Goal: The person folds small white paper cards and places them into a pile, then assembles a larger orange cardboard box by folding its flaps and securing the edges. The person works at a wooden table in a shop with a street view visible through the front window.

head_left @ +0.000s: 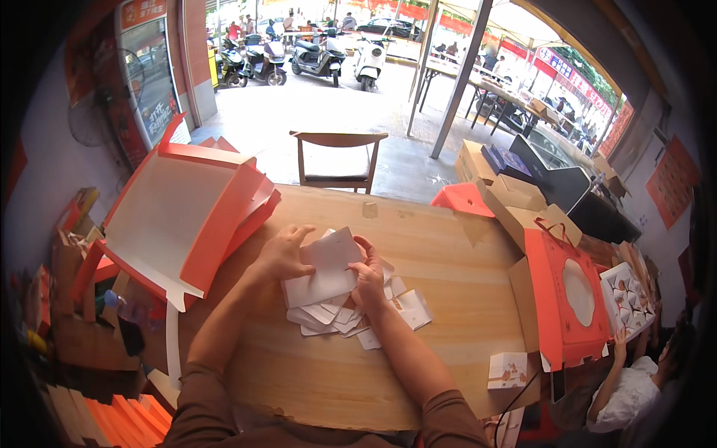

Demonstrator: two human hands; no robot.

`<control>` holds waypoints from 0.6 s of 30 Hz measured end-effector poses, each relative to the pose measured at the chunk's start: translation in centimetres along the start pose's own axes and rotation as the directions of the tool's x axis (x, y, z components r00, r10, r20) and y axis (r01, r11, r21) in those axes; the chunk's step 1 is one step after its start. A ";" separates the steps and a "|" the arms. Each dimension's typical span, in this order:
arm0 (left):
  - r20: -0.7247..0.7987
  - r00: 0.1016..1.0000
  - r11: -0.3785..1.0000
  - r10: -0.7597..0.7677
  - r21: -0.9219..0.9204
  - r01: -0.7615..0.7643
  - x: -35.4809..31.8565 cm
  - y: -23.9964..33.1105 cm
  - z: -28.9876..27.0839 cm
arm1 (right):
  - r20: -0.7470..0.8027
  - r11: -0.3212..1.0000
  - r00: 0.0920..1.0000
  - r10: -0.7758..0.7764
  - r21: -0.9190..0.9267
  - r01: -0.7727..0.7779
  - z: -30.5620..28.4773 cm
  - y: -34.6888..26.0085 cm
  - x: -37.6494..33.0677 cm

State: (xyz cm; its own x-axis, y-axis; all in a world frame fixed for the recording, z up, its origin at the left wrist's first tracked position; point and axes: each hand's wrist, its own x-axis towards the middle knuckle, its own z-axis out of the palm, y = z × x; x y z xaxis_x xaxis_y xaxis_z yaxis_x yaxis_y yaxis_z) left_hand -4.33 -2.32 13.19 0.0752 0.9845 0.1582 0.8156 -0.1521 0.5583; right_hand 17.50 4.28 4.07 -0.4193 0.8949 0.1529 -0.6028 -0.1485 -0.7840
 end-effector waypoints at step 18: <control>-0.044 0.970 0.964 0.239 -0.111 -0.243 -1.1 3.3 7.2 | 0.259 0.912 0.931 -0.256 -0.255 0.321 4.1 -2.5 -2.1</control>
State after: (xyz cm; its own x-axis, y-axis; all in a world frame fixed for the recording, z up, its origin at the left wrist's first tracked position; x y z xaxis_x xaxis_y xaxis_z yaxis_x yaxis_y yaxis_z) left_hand 2.37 -3.31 8.98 0.2429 0.9146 0.3232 0.7040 -0.3954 0.5899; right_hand 17.09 1.06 8.20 -0.4125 0.7622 0.4989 -0.5116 0.2592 -0.8192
